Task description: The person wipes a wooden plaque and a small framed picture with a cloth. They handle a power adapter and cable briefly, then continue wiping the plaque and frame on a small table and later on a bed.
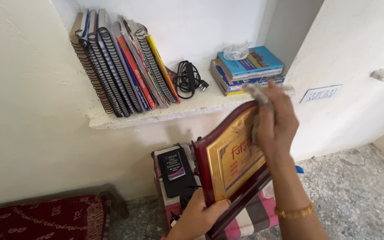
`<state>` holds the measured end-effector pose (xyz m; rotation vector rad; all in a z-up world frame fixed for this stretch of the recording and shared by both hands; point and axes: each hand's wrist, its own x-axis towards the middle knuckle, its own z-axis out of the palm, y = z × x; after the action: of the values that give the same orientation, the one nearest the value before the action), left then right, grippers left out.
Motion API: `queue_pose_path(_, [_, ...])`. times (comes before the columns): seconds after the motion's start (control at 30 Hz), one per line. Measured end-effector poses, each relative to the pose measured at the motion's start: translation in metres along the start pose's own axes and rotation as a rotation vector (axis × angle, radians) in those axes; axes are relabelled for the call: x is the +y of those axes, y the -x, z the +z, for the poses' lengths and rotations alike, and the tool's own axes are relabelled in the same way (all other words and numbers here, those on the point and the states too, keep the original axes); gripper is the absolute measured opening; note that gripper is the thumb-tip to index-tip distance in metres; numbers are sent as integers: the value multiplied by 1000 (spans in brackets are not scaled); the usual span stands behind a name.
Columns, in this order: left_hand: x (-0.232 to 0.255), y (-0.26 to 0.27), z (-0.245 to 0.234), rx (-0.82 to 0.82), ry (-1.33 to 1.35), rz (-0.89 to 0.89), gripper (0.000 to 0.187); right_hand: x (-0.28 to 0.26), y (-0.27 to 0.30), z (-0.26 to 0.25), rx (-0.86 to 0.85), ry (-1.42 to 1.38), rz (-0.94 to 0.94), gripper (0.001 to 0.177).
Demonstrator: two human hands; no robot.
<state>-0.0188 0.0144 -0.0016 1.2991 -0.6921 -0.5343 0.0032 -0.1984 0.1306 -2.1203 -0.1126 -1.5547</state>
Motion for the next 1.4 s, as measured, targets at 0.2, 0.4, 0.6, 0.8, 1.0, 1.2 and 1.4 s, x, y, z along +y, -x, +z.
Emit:
queue_pose_path(0.2, [-6,-3,-1,1,-75,-62,28,-69,30,0,-235,-141,-246,42])
queue_pose_path(0.4, [0,3,0,-49,119,-83,44,-25,11,2,-75,-167,-162,37])
queue_pose_path(0.6, [-1,3,-2,-21,-76,-82,43,-5,24,2,-16,39,261,30])
queue_pose_path(0.8, [-10,-2,-3,24,-21,-150,40,-35,62,19,-124,-57,-271,49])
queue_pose_path(1.0, [-5,6,-11,87,60,-99,41,29,49,11,68,282,-11,35])
queue_pose_path(1.2, [6,20,-34,243,49,-75,39,101,90,-18,173,-651,845,26])
queue_pose_path(1.4, [16,28,-41,427,231,-105,49,137,123,26,69,-828,1190,22])
